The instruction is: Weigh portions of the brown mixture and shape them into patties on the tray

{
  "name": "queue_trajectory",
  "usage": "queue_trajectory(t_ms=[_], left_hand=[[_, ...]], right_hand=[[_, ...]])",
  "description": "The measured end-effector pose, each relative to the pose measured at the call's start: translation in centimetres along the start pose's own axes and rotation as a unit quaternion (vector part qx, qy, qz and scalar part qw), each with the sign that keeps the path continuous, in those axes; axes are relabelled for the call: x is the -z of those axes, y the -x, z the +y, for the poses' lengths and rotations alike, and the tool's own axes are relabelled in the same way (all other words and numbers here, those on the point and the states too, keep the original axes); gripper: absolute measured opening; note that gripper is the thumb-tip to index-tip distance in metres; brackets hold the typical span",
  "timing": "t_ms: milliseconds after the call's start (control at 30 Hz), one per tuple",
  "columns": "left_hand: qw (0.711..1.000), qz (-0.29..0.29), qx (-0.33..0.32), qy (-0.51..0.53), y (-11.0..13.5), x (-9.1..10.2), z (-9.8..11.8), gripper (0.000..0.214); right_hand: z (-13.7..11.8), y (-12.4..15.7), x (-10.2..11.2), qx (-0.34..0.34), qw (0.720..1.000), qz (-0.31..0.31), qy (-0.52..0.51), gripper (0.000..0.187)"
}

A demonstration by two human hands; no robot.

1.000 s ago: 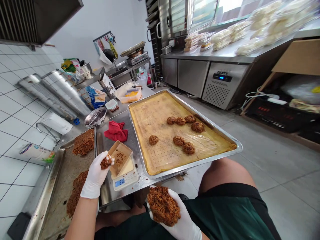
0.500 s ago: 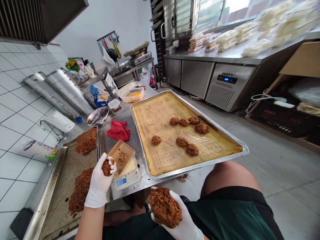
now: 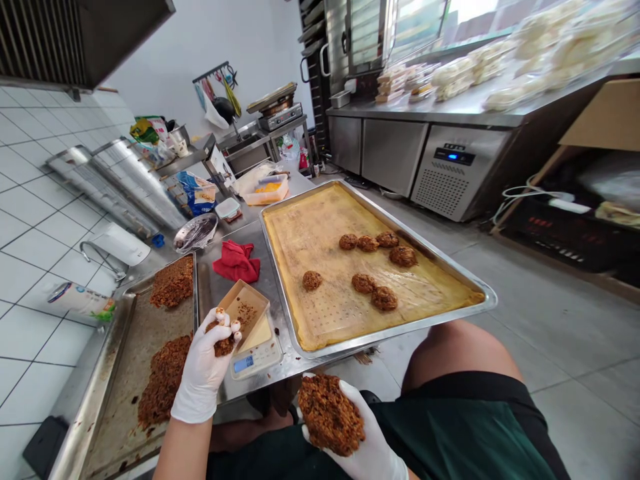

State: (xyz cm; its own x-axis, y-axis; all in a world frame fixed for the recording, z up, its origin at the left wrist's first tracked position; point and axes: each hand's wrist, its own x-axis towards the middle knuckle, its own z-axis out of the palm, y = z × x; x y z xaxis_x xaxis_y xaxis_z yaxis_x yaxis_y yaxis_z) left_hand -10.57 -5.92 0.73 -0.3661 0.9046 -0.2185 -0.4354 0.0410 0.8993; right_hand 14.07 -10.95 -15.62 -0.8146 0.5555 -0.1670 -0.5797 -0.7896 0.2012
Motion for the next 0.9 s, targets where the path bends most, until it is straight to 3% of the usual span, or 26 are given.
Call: queue_trajectory(t_ms=[167, 300, 500, 667, 733, 833, 900], left_hand=[[0.997, 0.030, -0.014, -0.064, 0.1, -0.2, 0.1, 0.035], [0.995, 0.012, -0.003, -0.101, 0.3, -0.3, 0.1, 0.033], [0.999, 0.007, 0.027, -0.016, 0.6, -0.5, 0.3, 0.049], [0.997, -0.019, 0.072, -0.005, 1.3, 0.1, 0.8, 0.028], [0.997, -0.002, 0.077, -0.028, 1.5, 0.6, 0.7, 0.042], [0.997, 0.034, 0.064, -0.030, 1.5, 1.3, 0.0, 0.032], [0.997, 0.048, 0.061, -0.012, 1.4, 1.4, -0.4, 0.041]], right_hand=[[-0.1, 0.0, 0.2, 0.000, 1.000, 0.005, 0.002, 0.048], [0.0, 0.0, 0.1, -0.005, 1.000, 0.005, 0.002, 0.048], [0.0, -0.1, -0.1, 0.001, 1.000, 0.014, 0.012, 0.047], [0.0, -0.1, -0.2, 0.002, 0.999, 0.032, 0.018, 0.046], [-0.1, -0.2, -0.1, 0.001, 0.999, 0.031, 0.017, 0.046], [0.0, -0.2, 0.0, -0.003, 1.000, 0.022, 0.013, 0.047], [0.0, -0.2, 0.1, -0.005, 1.000, 0.020, 0.009, 0.048]])
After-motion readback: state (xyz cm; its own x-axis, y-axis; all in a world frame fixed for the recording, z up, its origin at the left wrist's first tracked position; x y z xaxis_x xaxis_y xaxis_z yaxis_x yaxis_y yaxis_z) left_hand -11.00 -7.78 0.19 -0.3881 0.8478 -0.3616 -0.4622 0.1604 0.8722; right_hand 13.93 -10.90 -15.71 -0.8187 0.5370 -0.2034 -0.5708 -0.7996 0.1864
